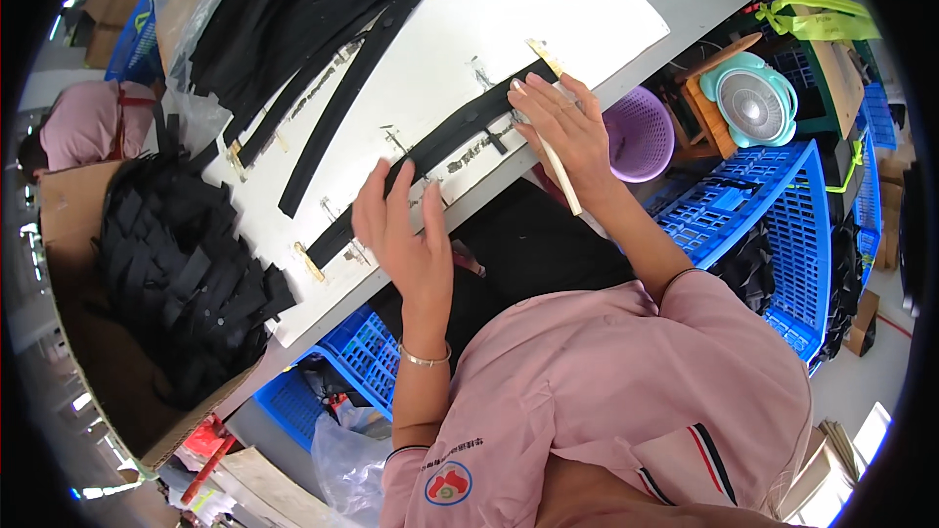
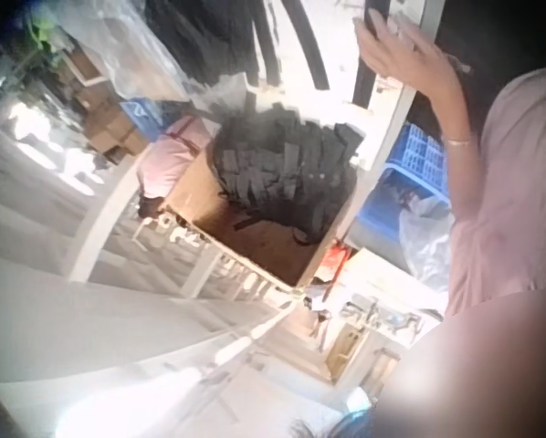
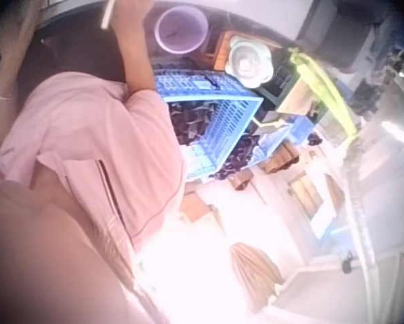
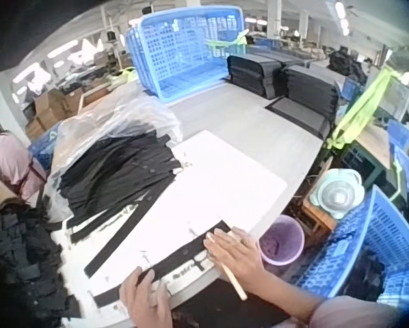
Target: Manually marking alignment points on black fabric strips using a pencil and a template jig in a manufacturing setting.
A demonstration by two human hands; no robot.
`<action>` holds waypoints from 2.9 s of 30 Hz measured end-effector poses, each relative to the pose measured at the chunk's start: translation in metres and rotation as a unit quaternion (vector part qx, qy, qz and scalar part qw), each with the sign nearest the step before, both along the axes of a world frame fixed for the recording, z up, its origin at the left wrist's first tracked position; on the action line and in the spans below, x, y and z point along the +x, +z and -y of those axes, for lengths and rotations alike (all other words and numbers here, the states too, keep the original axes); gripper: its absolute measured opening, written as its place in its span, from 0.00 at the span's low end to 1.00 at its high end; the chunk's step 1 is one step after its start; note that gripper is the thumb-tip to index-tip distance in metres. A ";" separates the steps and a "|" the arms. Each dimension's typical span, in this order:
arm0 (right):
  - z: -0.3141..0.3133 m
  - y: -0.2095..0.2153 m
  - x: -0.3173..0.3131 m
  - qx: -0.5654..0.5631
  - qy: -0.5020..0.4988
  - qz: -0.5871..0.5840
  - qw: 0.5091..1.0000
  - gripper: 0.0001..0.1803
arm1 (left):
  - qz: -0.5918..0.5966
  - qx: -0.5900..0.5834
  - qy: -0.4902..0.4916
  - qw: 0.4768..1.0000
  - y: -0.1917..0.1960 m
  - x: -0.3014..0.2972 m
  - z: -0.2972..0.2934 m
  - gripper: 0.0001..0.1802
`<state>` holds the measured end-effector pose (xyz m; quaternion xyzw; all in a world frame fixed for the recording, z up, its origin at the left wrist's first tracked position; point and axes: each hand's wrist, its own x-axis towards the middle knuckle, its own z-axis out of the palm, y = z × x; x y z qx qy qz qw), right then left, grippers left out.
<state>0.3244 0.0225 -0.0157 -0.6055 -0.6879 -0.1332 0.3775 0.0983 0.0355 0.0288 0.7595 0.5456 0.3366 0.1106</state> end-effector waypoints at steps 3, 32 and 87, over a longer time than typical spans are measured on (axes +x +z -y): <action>0.000 0.000 0.004 0.006 0.009 -0.012 1.000 0.23 | 0.092 -0.012 -0.049 0.994 0.003 0.035 -0.020 0.12; -0.050 0.024 0.014 -0.171 0.099 -0.262 0.945 0.10 | 0.088 0.024 -0.079 0.993 -0.018 0.079 -0.046 0.05; -0.044 0.017 0.019 -0.102 0.065 -0.529 0.840 0.12 | -0.107 0.083 0.221 0.966 0.002 -0.183 0.018 0.10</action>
